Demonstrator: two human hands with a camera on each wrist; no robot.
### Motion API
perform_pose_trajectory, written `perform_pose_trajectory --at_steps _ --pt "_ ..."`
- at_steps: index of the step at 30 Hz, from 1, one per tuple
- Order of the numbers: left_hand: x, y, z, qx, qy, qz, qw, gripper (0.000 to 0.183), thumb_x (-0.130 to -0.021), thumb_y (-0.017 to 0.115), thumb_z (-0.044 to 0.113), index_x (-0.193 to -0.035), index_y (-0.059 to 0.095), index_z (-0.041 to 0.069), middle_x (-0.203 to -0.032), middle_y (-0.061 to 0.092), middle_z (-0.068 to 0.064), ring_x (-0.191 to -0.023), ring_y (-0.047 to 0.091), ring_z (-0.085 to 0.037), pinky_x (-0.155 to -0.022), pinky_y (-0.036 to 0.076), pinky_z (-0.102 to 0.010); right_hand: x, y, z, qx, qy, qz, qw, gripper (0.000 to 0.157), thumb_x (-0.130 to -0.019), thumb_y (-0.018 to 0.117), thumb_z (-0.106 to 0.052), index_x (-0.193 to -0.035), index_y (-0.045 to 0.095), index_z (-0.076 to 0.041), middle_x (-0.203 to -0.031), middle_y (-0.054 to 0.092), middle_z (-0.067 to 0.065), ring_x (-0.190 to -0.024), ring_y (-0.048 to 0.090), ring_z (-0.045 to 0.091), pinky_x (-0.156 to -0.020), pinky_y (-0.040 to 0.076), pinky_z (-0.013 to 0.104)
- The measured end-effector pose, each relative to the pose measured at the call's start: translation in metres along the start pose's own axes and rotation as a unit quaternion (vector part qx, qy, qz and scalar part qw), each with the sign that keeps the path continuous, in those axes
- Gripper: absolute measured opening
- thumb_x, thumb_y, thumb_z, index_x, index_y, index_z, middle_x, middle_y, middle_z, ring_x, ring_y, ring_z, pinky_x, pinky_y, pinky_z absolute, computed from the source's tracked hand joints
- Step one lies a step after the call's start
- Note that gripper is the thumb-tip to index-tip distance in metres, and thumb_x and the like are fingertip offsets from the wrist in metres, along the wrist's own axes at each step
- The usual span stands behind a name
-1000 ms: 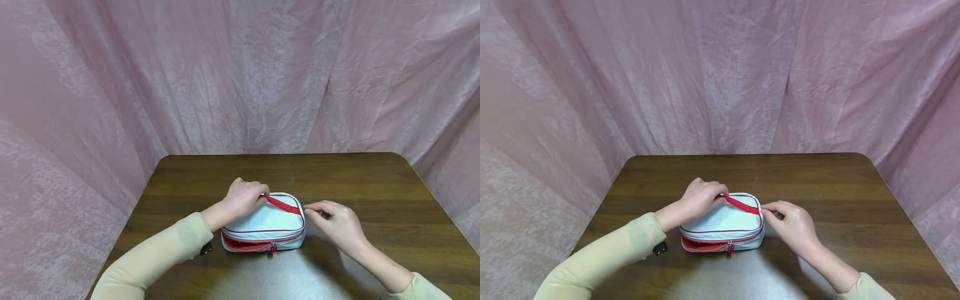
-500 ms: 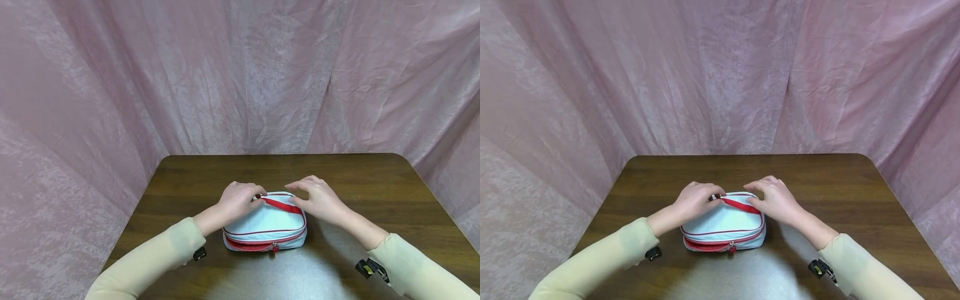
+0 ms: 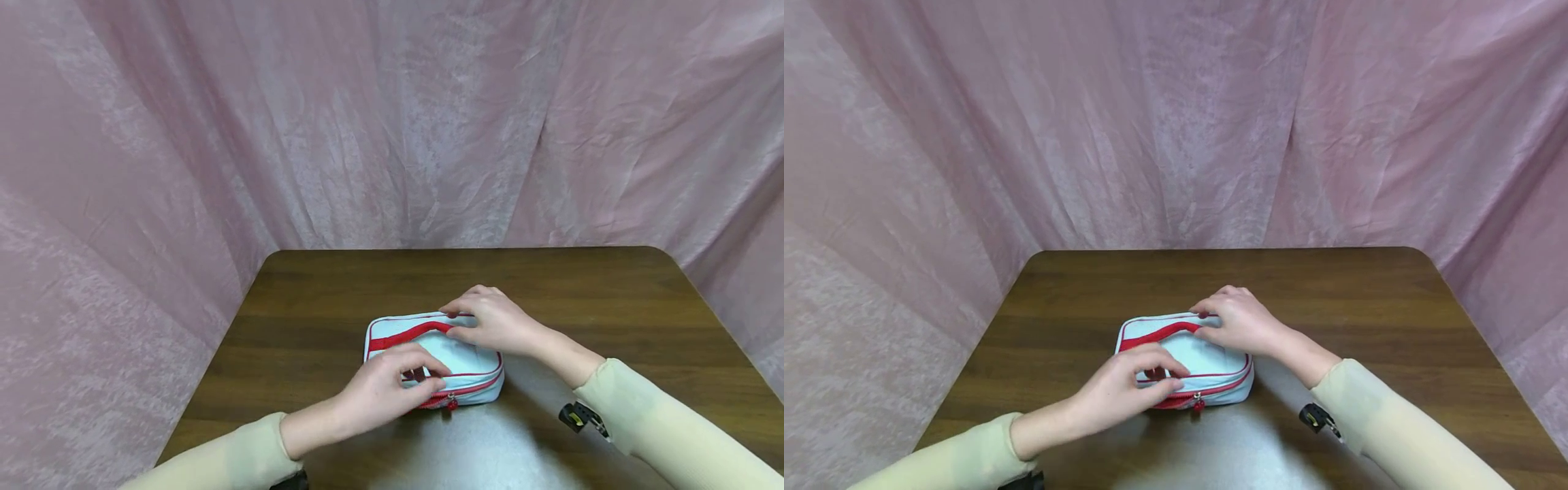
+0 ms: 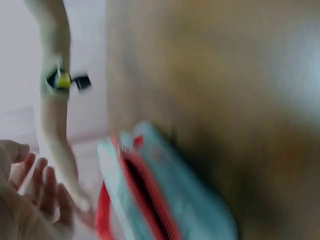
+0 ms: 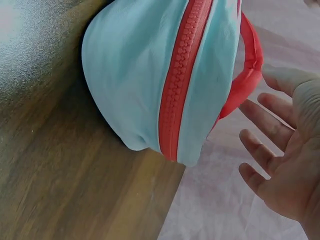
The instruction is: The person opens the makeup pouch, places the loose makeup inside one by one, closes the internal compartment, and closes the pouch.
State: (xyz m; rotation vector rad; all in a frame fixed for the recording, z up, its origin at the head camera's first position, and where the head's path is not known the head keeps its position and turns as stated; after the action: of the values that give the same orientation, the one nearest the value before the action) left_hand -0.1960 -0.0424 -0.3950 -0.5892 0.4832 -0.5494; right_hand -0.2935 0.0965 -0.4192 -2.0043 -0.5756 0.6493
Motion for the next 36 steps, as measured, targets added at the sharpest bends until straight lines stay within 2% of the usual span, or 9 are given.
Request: perform_pose_trajectory --at_steps 1,3,5,10,12,14,24,30,36 --pt "0.006 0.009 -0.006 0.07 -0.05 -0.021 0.9961 0.01 -0.096 0.073 0.024 -0.106 0.078 0.023 -0.096 0.073 0.012 -0.084 0.063 -0.003 -0.073 0.053 -0.022 -0.001 0.001 -0.001 0.001 -0.004 -0.003 1.0 0.036 -0.088 0.081 -0.033 -0.121 0.076 -0.019 -0.114 0.074 -0.008 -0.115 0.058 0.022 -0.101 0.04 0.051" --pt "0.02 0.03 -0.019 0.203 -0.155 -0.051 0.9654 0.013 -0.096 0.073 0.024 -0.106 0.078 0.016 -0.095 0.074 0.007 -0.082 0.064 -0.007 -0.07 0.053 -0.023 -0.003 0.004 -0.004 0.003 -0.009 -0.007 1.0 0.036 -0.087 0.082 -0.032 -0.12 0.076 -0.018 -0.112 0.074 -0.009 -0.113 0.059 0.022 -0.1 0.04 0.05" --pt "0.036 0.052 -0.031 0.317 -0.248 -0.069 0.9128 0.021 -0.096 0.072 0.022 -0.111 0.076 0.008 -0.098 0.075 0.0 -0.082 0.065 -0.01 -0.068 0.053 -0.022 -0.005 0.007 -0.006 0.006 -0.013 -0.012 1.0 0.035 -0.087 0.082 -0.03 -0.12 0.077 -0.017 -0.109 0.074 -0.01 -0.111 0.059 0.021 -0.1 0.04 0.05" --pt "0.07 0.1 -0.056 0.512 -0.414 -0.04 0.7515 0.028 -0.1 0.065 0.021 -0.123 0.066 0.005 -0.114 0.068 -0.004 -0.096 0.064 -0.017 -0.077 0.056 -0.028 -0.01 0.009 -0.01 0.023 -0.015 -0.018 0.999 0.03 -0.088 0.081 -0.027 -0.116 0.077 -0.018 -0.099 0.072 -0.015 -0.105 0.06 0.018 -0.096 0.042 0.048" --pt "0.078 0.112 -0.064 0.553 -0.443 0.005 0.7058 0.027 -0.102 0.062 0.019 -0.124 0.063 0.004 -0.116 0.064 -0.007 -0.102 0.061 -0.021 -0.085 0.055 -0.032 -0.011 0.009 -0.012 0.029 -0.014 -0.02 0.999 0.027 -0.088 0.081 -0.026 -0.113 0.078 -0.019 -0.099 0.072 -0.015 -0.103 0.06 0.017 -0.094 0.043 0.047" --pt "0.081 0.12 -0.071 0.578 -0.453 0.053 0.6768 0.027 -0.103 0.06 0.016 -0.125 0.059 0.0 -0.117 0.06 -0.01 -0.107 0.059 -0.025 -0.092 0.053 -0.035 -0.012 0.01 -0.012 0.033 -0.011 -0.022 0.999 0.024 -0.088 0.081 -0.026 -0.111 0.078 -0.02 -0.099 0.073 -0.014 -0.101 0.061 0.017 -0.092 0.044 0.046" --pt "0.069 0.142 -0.076 0.643 -0.43 0.116 0.6224 0.03 -0.105 0.058 0.017 -0.127 0.052 -0.003 -0.111 0.06 -0.009 -0.107 0.06 -0.023 -0.098 0.052 -0.035 -0.011 0.015 -0.013 0.029 -0.004 -0.016 0.999 0.021 -0.087 0.082 -0.024 -0.107 0.079 -0.019 -0.1 0.074 -0.01 -0.099 0.061 0.018 -0.089 0.046 0.045" --pt "0.066 0.146 -0.078 0.633 -0.423 0.133 0.6351 0.016 -0.1 0.067 0.02 -0.11 0.063 0.008 -0.104 0.062 -0.003 -0.098 0.061 -0.017 -0.092 0.054 -0.032 -0.012 0.017 -0.012 0.031 -0.007 -0.015 0.999 0.022 -0.087 0.082 -0.022 -0.109 0.079 -0.018 -0.1 0.074 -0.01 -0.097 0.061 0.017 -0.089 0.046 0.044" --pt "0.062 0.146 -0.076 0.63 -0.416 0.147 0.6395 0.021 -0.102 0.064 0.016 -0.116 0.059 0.0 -0.106 0.062 -0.008 -0.101 0.062 -0.021 -0.095 0.053 -0.034 -0.011 0.017 -0.013 0.03 -0.009 -0.017 0.999 0.023 -0.087 0.082 -0.022 -0.109 0.079 -0.018 -0.101 0.074 -0.009 -0.097 0.061 0.017 -0.09 0.046 0.044"
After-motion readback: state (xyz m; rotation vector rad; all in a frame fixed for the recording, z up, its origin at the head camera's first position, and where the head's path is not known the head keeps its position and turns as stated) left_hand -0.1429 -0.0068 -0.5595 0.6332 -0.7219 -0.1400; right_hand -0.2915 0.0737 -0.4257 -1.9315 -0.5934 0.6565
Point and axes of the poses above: each hand's wrist, its own x-axis away from the middle knuckle, its own y-axis out of the palm, z = x × y, the point moved 9 cm from there along -x, towards the middle knuckle
